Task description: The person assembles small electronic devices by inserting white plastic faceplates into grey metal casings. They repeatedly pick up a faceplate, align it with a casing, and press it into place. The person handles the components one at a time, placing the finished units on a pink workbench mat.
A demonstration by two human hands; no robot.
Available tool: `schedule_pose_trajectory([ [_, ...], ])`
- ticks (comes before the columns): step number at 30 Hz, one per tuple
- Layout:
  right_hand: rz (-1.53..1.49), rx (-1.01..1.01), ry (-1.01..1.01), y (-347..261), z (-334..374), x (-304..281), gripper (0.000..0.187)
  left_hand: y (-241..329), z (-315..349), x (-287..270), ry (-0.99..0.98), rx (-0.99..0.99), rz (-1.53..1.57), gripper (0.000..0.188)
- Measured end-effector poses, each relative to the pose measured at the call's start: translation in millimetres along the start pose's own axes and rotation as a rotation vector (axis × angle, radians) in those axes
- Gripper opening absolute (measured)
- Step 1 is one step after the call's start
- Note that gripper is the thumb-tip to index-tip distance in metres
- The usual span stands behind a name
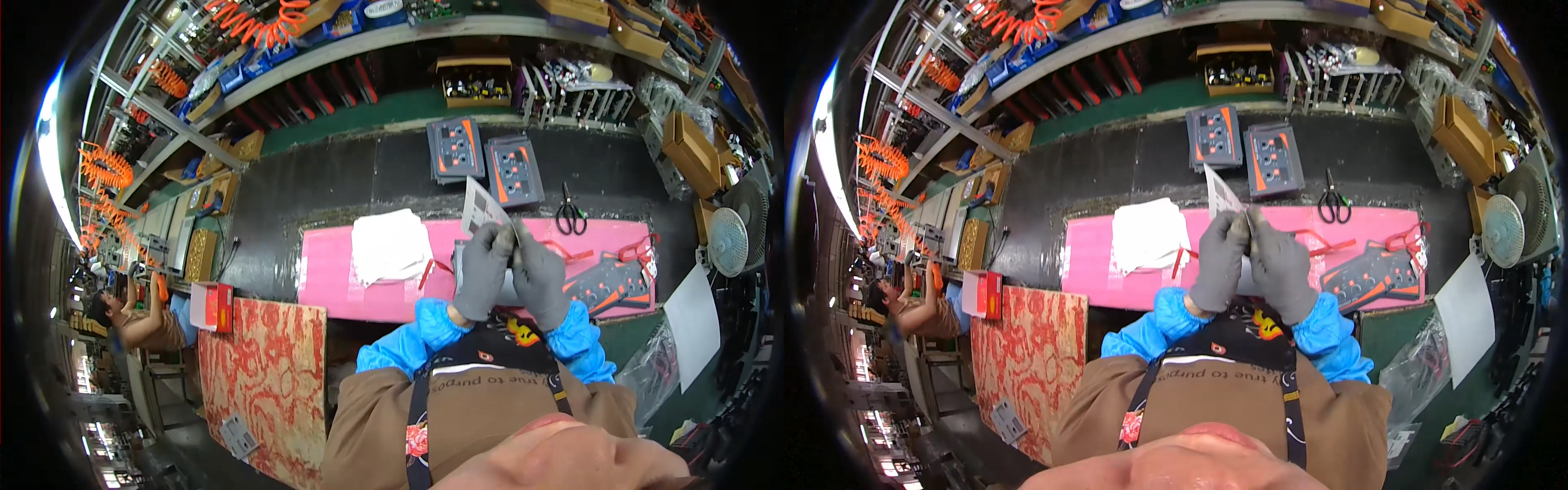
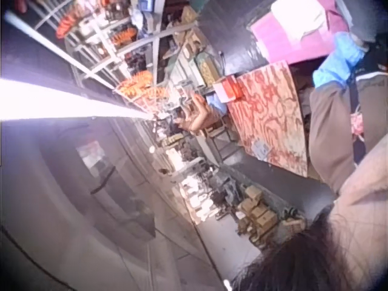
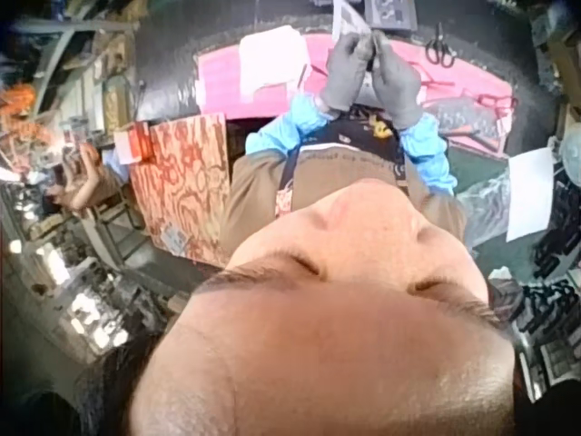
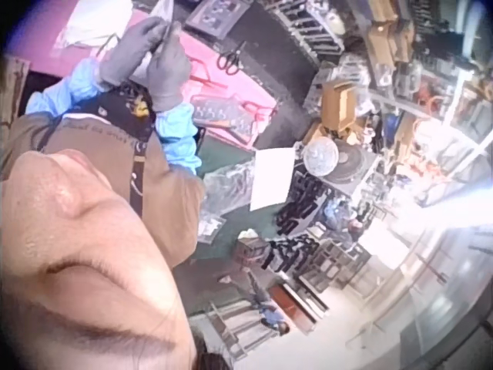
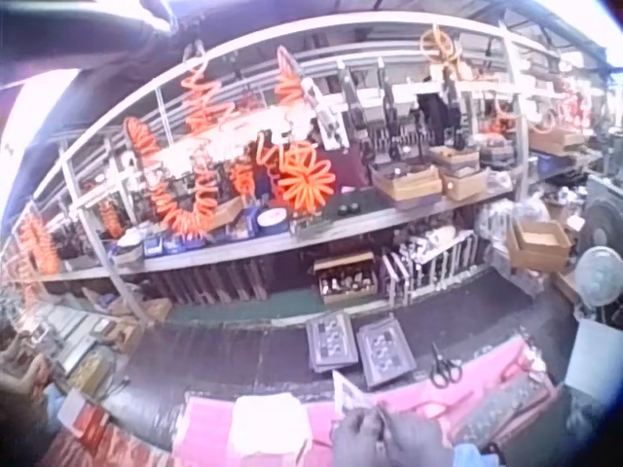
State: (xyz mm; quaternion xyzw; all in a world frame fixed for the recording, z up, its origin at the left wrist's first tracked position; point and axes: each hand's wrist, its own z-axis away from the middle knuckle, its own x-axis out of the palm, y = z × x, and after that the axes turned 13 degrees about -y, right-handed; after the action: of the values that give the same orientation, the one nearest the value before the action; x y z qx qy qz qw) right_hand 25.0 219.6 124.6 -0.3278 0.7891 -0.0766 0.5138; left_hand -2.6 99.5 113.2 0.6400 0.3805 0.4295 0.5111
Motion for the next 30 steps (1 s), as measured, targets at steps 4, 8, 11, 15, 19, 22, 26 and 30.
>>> schedule_pose_trajectory([
  [4, 0.064, -0.014, 0.019, 4, -10, 3, 0.055, 17, 0, -2, -0.006, 0.034, 0.141, 0.042],
  [8, 0.083, -0.009, 0.040, 2, -11, 5, 0.060, 15, -1, -4, -0.034, -0.013, 0.173, 0.044],
  [11, 0.075, 0.004, 0.029, 3, -9, 7, 0.063, 11, -2, -7, -0.065, -0.010, 0.186, 0.041],
  [15, 0.070, 0.024, 0.043, 4, -8, 10, 0.062, 9, -1, -5, -0.088, 0.006, 0.206, 0.039],
  [19, 0.102, 0.020, 0.052, 8, -9, 9, 0.062, 15, -1, -1, -0.084, 0.021, 0.182, 0.036],
  [22, 0.116, 0.017, 0.056, 11, -8, 12, 0.063, 15, -2, -4, -0.111, -0.010, 0.205, 0.034],
  [26, 0.071, 0.046, 0.033, 11, -7, 11, 0.062, 13, -6, -5, -0.144, -0.020, 0.233, 0.034],
  [30, 0.032, 0.068, 0.010, 7, -5, 7, 0.061, 3, -9, -11, -0.214, -0.016, 0.326, 0.035],
])
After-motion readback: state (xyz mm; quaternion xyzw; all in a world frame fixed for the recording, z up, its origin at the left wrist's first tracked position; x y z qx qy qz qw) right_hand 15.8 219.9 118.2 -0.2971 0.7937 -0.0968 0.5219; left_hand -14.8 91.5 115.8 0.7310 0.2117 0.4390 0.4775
